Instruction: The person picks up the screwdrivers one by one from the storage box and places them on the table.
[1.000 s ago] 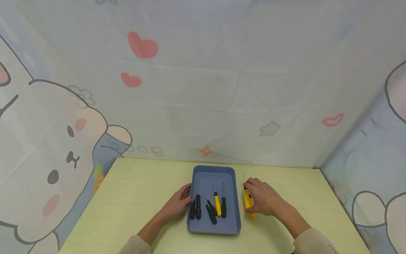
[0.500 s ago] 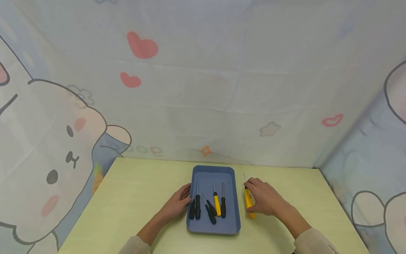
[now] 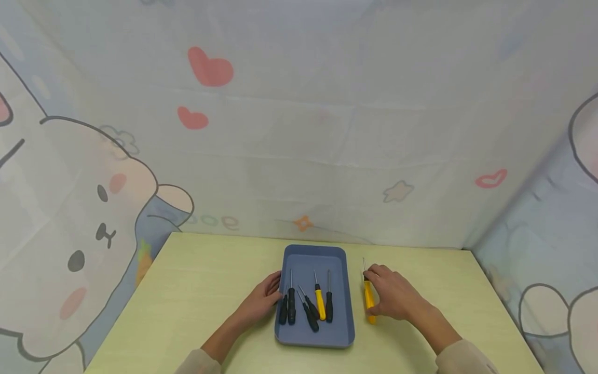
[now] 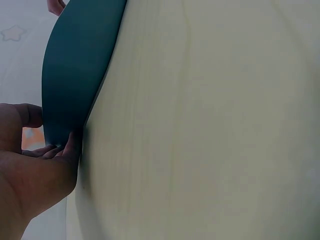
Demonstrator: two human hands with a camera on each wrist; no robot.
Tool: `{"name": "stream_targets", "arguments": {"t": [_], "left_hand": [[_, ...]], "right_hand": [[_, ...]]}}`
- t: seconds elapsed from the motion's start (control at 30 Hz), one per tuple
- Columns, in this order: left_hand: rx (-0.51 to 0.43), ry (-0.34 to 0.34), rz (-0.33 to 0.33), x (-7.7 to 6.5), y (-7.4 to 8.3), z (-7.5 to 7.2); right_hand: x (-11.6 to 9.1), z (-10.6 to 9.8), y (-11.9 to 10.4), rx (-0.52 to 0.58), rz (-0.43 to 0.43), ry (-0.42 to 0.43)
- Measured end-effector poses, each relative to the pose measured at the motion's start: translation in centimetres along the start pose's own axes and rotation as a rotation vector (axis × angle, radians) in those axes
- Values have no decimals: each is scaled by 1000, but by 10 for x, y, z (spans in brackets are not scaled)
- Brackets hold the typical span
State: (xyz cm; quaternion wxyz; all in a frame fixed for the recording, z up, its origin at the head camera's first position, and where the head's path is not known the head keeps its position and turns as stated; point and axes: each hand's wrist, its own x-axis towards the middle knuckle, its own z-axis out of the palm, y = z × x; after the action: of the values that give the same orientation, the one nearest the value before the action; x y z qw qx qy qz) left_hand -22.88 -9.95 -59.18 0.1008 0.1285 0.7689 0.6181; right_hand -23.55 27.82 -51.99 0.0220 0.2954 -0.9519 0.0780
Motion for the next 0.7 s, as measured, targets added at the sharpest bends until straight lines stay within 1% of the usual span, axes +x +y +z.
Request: {"name": "stream_targets", "arguments": {"t": [0.27, 0.47, 0.7], "left_hand": [[-10, 13, -2, 0, 1, 0], [-9, 7, 4, 1, -2, 0], [10, 11, -20, 2, -3, -1]], "right_hand": [[-1, 2, 2, 0, 2, 4], [-3, 4, 6, 14, 29, -17], [-5, 10, 12, 19, 41, -25]]}}
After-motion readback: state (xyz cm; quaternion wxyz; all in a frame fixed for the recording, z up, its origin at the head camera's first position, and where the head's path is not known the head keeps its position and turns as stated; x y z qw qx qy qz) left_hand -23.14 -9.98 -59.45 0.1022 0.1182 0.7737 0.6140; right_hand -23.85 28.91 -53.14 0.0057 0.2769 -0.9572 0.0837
